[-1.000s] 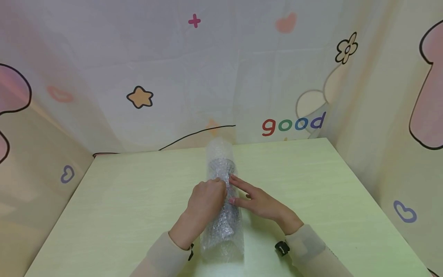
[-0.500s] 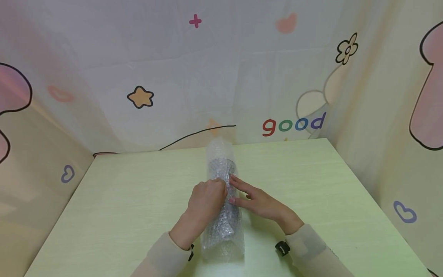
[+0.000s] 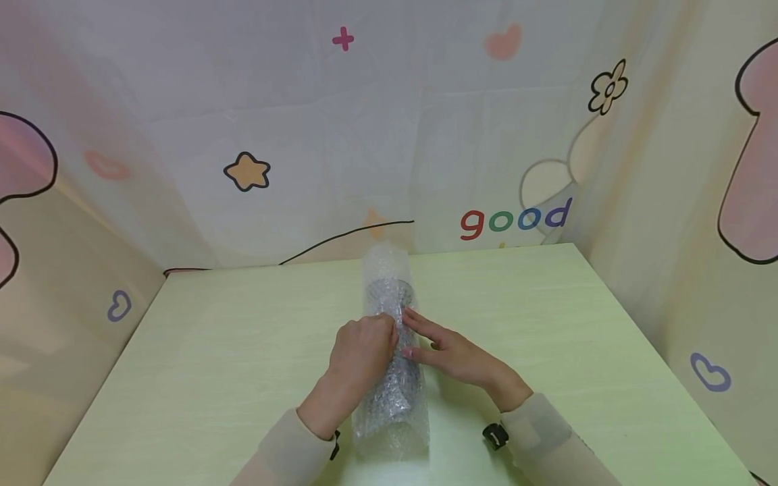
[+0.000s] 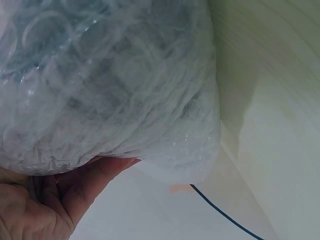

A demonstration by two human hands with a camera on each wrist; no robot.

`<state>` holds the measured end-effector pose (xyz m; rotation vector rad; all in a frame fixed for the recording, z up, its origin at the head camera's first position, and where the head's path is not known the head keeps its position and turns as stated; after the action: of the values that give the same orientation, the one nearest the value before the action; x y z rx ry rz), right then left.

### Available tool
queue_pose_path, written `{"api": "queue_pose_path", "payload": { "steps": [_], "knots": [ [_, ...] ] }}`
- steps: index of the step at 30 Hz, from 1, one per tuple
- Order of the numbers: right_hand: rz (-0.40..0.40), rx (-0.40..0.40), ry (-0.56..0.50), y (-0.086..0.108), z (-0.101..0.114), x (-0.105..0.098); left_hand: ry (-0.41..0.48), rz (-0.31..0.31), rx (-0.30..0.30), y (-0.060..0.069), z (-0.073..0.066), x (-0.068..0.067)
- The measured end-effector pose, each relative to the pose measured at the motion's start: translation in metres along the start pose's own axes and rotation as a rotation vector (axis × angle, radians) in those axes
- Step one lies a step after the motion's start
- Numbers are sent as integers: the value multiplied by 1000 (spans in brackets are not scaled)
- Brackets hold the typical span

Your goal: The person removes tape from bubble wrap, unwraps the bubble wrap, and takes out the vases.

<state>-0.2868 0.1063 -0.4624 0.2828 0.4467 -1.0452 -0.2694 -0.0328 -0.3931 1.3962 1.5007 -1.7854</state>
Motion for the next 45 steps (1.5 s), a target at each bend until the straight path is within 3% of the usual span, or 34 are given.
{"api": "queue_pose_path", "payload": {
  "steps": [15,29,45],
  "knots": [
    [8,13,-23,0,-1,0,25,24,-23,1,1,1],
    [8,14,-27,1,0,0,37,-20,-29,1,2,0],
    [9,3,-29,1,0,1,52,-18,-60,1,5,-1]
  ]
}}
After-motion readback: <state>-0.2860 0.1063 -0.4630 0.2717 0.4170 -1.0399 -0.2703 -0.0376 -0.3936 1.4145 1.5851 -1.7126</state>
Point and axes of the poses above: each hand's wrist, its own y-axis away from the middle knuckle, its own x-axis out of the palm, z = x × y, the point moved 7 cm from there along -y, towards the middle knuckle, and after that the axes turned 7 degrees about -z, right-handed, at the moved point
